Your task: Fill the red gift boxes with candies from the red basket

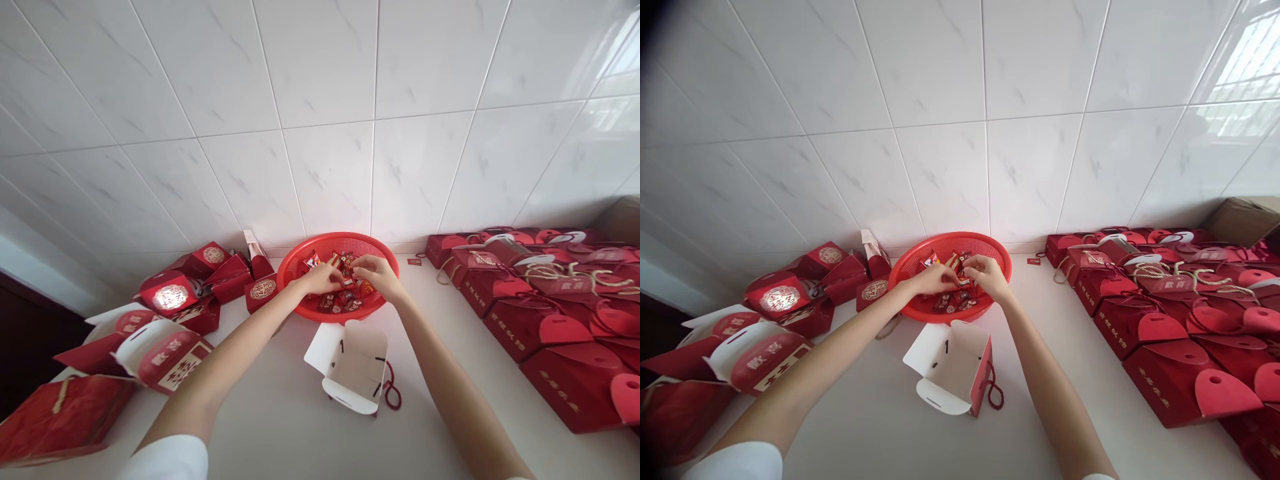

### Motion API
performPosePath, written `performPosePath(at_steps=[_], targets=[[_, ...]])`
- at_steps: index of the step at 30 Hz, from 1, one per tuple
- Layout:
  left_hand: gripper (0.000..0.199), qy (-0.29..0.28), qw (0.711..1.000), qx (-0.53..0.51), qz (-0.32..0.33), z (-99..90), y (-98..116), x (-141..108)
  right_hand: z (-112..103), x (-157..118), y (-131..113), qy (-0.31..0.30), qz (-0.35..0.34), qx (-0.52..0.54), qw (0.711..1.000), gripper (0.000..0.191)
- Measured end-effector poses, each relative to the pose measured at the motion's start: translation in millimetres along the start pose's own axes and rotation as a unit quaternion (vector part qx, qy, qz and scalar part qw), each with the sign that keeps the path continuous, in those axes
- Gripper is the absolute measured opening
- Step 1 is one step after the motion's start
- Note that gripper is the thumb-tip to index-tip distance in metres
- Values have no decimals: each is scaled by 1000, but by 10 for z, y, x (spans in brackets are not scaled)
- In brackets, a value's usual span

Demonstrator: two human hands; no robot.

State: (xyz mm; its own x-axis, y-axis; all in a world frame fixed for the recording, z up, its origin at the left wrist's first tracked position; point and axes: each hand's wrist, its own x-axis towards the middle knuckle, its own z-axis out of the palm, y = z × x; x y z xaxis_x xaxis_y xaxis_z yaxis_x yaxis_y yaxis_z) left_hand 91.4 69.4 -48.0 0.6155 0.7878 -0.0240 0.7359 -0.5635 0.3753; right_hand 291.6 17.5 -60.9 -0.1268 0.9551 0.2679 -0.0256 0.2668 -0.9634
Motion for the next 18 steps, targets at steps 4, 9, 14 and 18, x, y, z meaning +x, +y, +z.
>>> performPosePath(at_steps=[4, 9, 14, 18], targets=[[58, -160, 985, 45, 46, 79, 90, -17, 3, -20, -18, -4, -4, -6, 1000, 21], [74, -167, 978, 116, 49, 120, 150, 25, -1, -31, -28, -1, 0, -20, 1000, 19], [45, -173, 982, 61, 42, 135, 115, 83, -1, -16, 13, -1, -6, -22, 1000, 20], [42, -139, 989, 30, 28, 84, 49, 98, -5, -8, 34, -4, -5, -22, 1000, 21]])
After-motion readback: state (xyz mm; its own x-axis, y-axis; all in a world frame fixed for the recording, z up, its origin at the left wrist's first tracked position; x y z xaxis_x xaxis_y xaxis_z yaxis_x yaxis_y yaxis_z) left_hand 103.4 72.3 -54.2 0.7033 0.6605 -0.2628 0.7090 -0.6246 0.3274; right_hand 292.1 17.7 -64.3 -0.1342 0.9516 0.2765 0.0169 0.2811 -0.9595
